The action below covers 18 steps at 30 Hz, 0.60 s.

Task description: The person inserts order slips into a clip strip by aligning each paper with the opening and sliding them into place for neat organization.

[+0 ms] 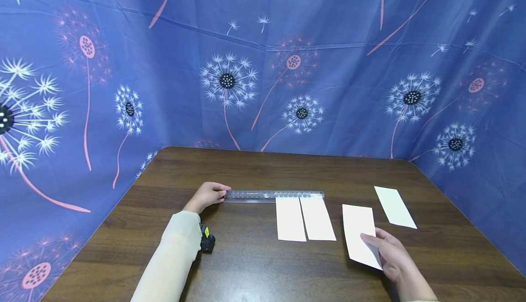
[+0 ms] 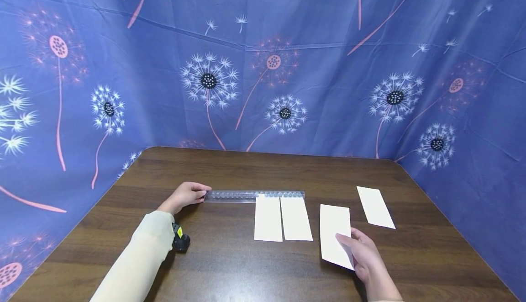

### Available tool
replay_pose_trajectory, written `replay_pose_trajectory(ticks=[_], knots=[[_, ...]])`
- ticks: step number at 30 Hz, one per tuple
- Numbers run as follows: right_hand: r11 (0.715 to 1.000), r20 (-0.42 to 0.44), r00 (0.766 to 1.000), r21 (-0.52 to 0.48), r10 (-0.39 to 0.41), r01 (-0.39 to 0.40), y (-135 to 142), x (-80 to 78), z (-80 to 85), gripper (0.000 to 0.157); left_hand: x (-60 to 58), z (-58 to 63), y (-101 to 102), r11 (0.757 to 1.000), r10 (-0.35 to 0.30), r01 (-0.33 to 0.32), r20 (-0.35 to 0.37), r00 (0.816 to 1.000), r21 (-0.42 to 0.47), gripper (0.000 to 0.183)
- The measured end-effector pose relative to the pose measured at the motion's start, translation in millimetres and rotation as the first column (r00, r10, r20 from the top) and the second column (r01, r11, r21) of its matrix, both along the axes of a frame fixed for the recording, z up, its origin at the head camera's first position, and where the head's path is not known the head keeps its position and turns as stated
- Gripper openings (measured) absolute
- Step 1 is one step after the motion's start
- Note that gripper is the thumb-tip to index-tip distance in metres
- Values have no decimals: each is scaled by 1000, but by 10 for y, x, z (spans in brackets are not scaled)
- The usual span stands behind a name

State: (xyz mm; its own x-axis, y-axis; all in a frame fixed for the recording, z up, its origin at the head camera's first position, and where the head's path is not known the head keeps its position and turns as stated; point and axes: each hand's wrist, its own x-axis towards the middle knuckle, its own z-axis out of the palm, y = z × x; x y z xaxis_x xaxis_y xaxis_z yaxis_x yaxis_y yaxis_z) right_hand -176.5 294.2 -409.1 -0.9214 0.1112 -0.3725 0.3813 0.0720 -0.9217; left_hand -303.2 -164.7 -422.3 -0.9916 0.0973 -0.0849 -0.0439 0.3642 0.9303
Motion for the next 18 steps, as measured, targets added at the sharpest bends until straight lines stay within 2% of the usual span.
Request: replay_pose_trajectory(ticks=[13,18], knots=[[1000,-7,1000,-16,-15,15,-156,-41,-8,74,-13,13,-1,1000,-1,1,11,1000,13,22],[1000,-14,1000,-5,7,-7,-206,-49,-10,76,-10,7,-3,1000,4,-5,8,1000,24,22]])
